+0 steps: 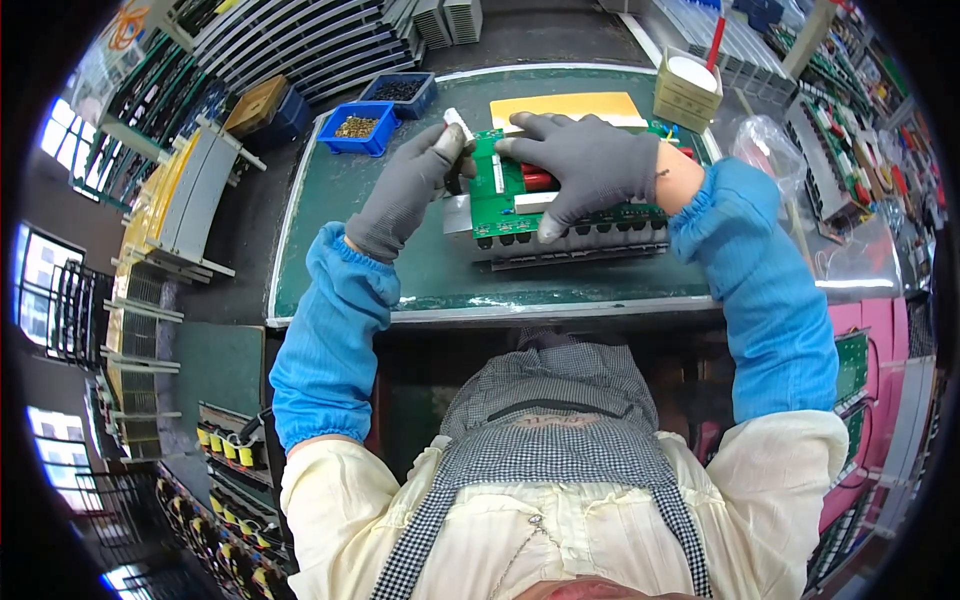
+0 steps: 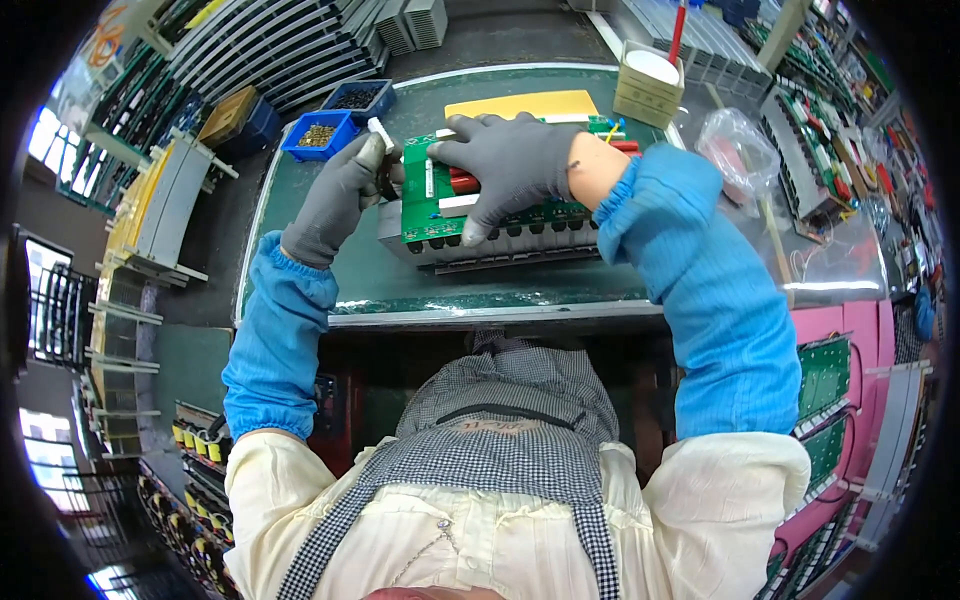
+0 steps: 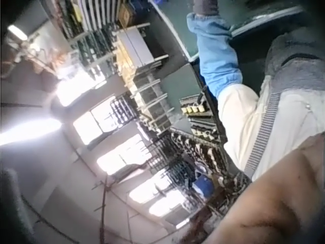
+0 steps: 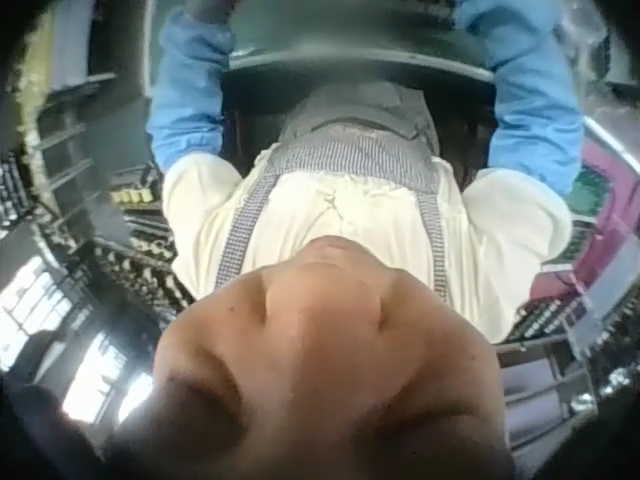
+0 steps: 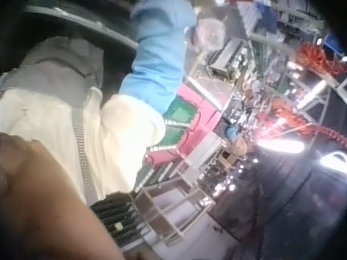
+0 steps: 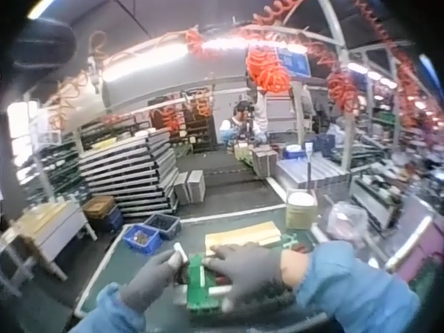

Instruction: Assembling components for an electronic power unit, including applying thermal paste, tape, and attaching a circuit board to battery modules.

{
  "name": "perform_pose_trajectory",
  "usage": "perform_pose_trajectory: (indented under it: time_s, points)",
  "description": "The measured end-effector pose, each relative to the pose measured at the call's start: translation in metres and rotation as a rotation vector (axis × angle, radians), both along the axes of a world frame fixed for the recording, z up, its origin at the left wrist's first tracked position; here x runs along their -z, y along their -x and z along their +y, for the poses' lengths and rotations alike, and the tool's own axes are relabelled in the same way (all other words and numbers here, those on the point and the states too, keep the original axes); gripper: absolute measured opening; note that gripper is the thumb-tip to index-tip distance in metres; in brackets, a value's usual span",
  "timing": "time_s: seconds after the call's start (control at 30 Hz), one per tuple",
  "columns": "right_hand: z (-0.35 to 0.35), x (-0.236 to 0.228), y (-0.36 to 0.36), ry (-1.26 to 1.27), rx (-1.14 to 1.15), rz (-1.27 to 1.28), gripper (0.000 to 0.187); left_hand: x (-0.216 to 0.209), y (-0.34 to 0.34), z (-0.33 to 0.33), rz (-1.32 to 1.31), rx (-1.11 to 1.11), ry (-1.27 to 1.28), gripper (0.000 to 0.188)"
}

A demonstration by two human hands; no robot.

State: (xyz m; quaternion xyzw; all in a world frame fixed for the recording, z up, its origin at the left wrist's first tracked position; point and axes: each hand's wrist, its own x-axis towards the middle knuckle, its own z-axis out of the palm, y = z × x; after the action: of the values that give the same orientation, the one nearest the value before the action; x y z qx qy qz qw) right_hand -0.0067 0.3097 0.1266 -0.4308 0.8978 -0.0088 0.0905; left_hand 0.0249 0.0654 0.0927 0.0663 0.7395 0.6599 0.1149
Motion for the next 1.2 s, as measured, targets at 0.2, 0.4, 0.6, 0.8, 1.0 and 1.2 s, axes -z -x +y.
perform_pose_trajectory:
  time_s: [0.2, 0.4, 0.6, 0.8, 1.0, 1.2]
  points:
    - [0.003, 0.002, 0.003, 0.001, 0.015, 0.007, 0.121, -0.016, 0.004, 0.019, 0.004, 0.016, 0.272, 0.042]
    - [0.002, 0.003, 0.002, -0.027, 0.035, -0.018, 0.123, -0.021, 0.02, 0.023, 0.065, 0.093, 0.729, 0.046]
    - [0.003, 0.006, 0.003, 0.005, 0.035, -0.026, 0.125, -0.016, 0.028, 0.025, 0.006, 0.132, 0.703, 0.044]
    - [0.003, 0.005, 0.002, 0.014, 0.042, -0.044, 0.125, -0.011, 0.029, 0.025, -0.009, 0.08, 0.714, 0.043]
    - [0.004, 0.006, 0.001, -0.007, 0.052, -0.028, 0.125, -0.018, 0.027, 0.037, 0.08, 0.098, 0.919, 0.046]
    - [0.002, 0.009, 0.002, 0.012, 0.03, -0.018, 0.125, -0.035, 0.032, 0.058, 0.213, 0.336, 1.298, 0.037]
